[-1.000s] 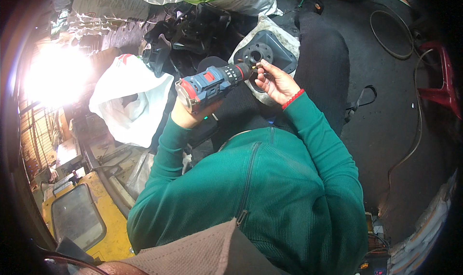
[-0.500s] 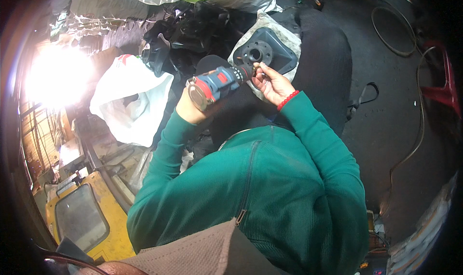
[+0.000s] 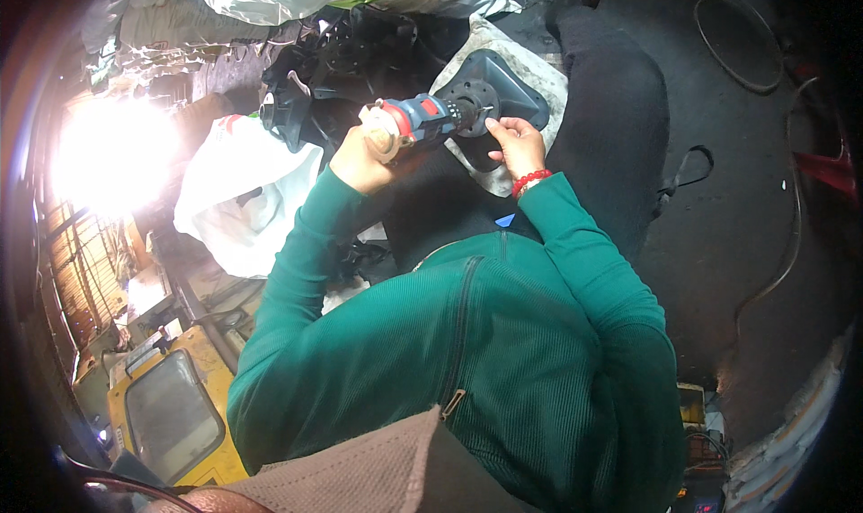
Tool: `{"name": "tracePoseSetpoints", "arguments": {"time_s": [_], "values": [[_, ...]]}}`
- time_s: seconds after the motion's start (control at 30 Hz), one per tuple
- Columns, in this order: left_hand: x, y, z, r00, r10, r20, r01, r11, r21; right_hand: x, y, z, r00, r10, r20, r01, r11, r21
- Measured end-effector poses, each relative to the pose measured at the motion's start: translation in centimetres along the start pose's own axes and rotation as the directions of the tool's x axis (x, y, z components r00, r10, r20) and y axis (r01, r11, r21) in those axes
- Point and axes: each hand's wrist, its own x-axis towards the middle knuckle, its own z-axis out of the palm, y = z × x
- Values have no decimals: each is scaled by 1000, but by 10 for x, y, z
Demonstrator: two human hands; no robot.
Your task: The person repeatedly retrieves black plastic components from a white bag, places them on a larger base part on their lap, and uses a cordless impact driver to fasten them. They continue this cycle of retrieving, positioning, and fastening multiple parts.
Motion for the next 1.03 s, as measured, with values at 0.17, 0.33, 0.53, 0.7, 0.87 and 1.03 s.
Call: {"name": "tracePoseSetpoints", "arguments": {"time_s": [0.17, 0.33, 0.53, 0.7, 0.87, 1.03], "values": [[21, 16, -21, 990, 55, 128, -69, 991, 111, 11, 10, -2, 999, 6, 37, -4, 999, -46], [37, 31, -28, 979, -32, 203, -16, 973, 232, 10, 6, -2, 999, 19, 38, -17, 999, -43], [41, 30, -29, 962, -124, 245, 76, 977, 197, 7, 1, -3, 996, 54, 74, -52, 998, -30], [44, 41, -35, 969, -125, 214, 83, 978, 192, 9, 7, -3, 996, 51, 76, -51, 999, 7], [51, 27, -32, 970, -22, 244, -33, 975, 220, 12, 2, -2, 997, 50, 54, -48, 998, -35], [53, 17, -27, 956, 5, 293, -82, 964, 252, 7, -5, -5, 996, 63, 69, -57, 994, -91]]}}
